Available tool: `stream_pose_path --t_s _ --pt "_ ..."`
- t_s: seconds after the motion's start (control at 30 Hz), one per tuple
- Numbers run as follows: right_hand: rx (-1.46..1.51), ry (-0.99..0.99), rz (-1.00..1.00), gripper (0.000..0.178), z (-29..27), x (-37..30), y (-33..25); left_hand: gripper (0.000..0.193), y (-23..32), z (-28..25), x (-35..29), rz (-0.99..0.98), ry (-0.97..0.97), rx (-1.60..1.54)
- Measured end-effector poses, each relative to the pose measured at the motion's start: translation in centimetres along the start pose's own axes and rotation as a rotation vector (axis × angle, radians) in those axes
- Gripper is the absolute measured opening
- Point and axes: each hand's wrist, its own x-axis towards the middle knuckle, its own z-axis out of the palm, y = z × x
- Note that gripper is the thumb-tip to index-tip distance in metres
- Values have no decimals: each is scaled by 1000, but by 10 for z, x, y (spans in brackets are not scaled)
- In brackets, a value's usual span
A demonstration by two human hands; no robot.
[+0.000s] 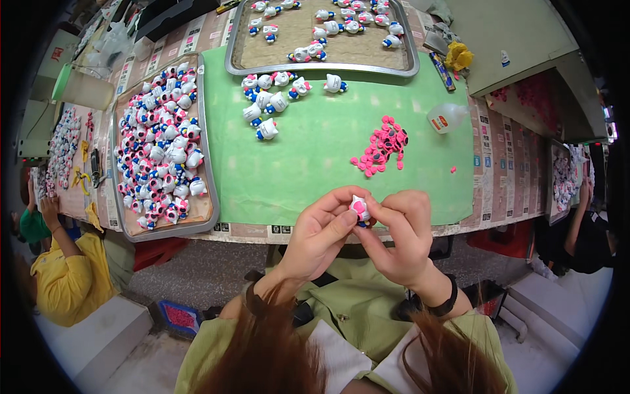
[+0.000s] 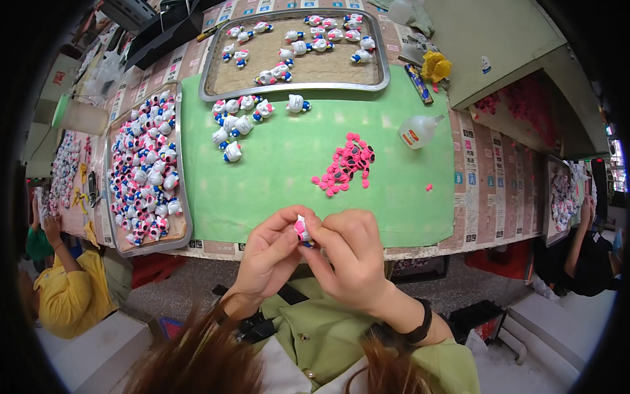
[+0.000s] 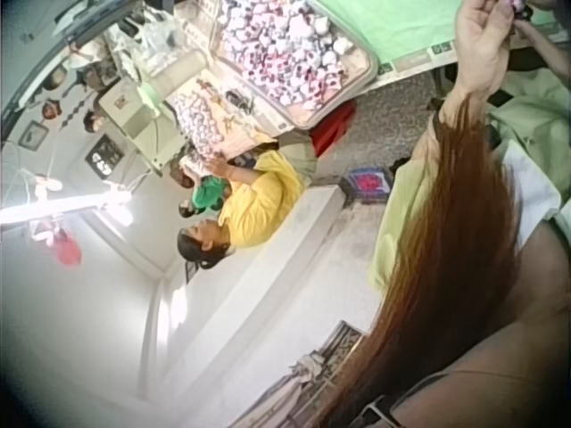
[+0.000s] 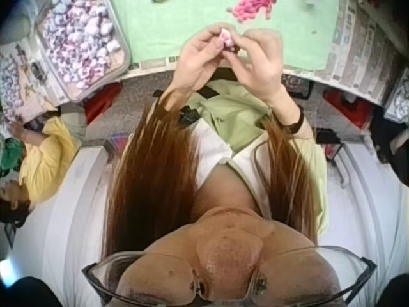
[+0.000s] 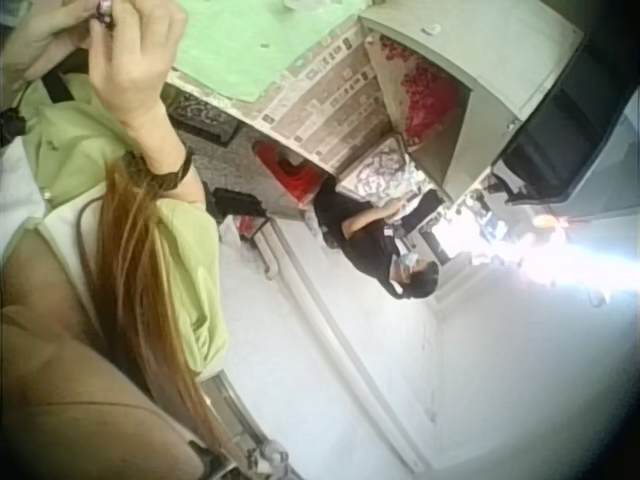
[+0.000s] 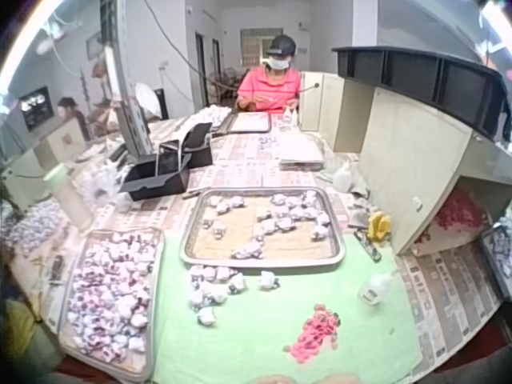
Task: Assembling small figurines using a glue bottle at a workstation.
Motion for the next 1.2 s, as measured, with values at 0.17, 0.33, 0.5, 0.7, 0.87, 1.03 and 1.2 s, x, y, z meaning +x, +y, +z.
stream_pose_path --t_s 0.17,0.33,0.5,0.7,0.87,1.03,1.2 --pt "-33 -10 -33 33 -1 1 -4 29 -1 1 -1 14 -14 -24" --pt "-44 -17 -28 32 -1 0 -3 27 -1 1 1 -3 -6 -39" --pt "-43 -33 -17 31 -1 1 -5 25 2 1 0 -36 11 -66" --pt "-26 -35 -26 34 7 6 -7 24 11 -1 -4 26 57 -39" --pt "425 -182 172 38 11 38 -9 27 33 -1 -19 251 171 150" --pt "191 -415 84 32 45 92 2 31 56 -11 -47 528 232 355" --pt "-294 -504 -215 27 107 102 19 36 65 -6 -67 777 274 675"
